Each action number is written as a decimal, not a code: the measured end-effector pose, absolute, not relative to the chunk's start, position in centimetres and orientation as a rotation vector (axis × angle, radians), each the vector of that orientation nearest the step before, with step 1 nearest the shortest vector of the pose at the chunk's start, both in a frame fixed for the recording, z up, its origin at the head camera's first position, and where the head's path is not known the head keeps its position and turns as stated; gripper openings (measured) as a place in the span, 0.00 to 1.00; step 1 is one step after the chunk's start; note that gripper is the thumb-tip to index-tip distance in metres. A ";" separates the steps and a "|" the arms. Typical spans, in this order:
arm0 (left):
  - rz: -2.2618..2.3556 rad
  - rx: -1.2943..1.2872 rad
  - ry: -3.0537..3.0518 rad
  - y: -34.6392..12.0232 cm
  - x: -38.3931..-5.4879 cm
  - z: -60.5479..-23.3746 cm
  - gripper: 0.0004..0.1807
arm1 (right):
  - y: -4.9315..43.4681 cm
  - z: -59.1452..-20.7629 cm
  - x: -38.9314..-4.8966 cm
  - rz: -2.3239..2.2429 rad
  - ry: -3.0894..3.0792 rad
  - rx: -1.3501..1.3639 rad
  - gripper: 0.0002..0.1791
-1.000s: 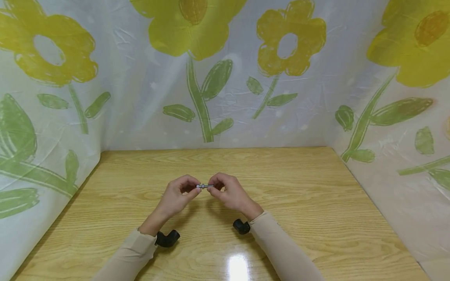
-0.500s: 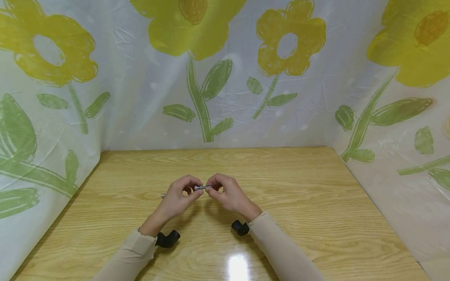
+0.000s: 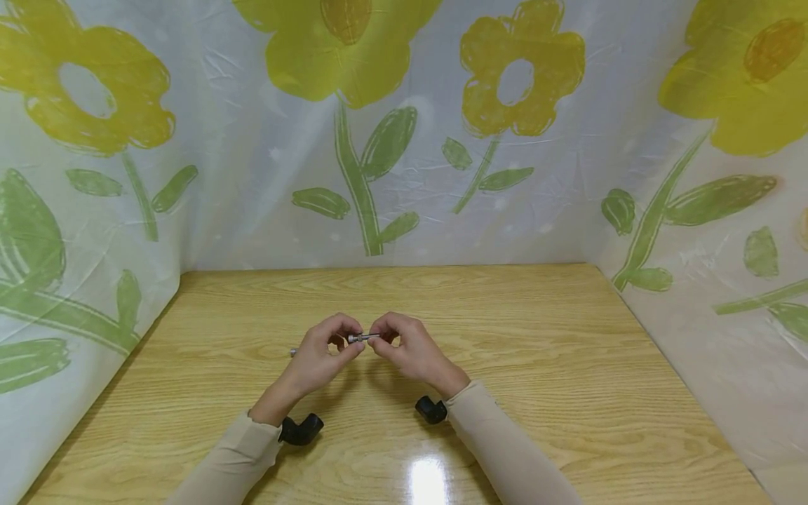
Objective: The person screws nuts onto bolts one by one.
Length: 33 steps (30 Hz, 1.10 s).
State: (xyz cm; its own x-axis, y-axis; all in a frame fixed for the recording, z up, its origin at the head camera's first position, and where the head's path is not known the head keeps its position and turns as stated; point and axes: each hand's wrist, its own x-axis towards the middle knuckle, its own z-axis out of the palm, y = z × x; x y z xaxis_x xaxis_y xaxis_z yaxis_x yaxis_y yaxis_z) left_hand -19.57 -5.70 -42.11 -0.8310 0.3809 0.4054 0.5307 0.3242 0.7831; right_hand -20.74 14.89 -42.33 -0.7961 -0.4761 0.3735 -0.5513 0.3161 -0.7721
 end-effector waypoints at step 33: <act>-1.541 -0.816 -2.466 -5.9 -19.9 -42.6 0.04 | 14.9 -42.2 -20.6 1.521 -2.498 0.963 0.06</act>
State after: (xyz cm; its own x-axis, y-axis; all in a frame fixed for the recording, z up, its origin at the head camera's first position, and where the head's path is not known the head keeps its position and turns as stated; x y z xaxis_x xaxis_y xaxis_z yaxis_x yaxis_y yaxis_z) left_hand -19.90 -5.92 -42.64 -0.8471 0.3779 0.3737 0.5014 0.3354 0.7975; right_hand -20.59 14.89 -42.24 -0.8026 -0.4763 0.3592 -0.5379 0.3173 -0.7810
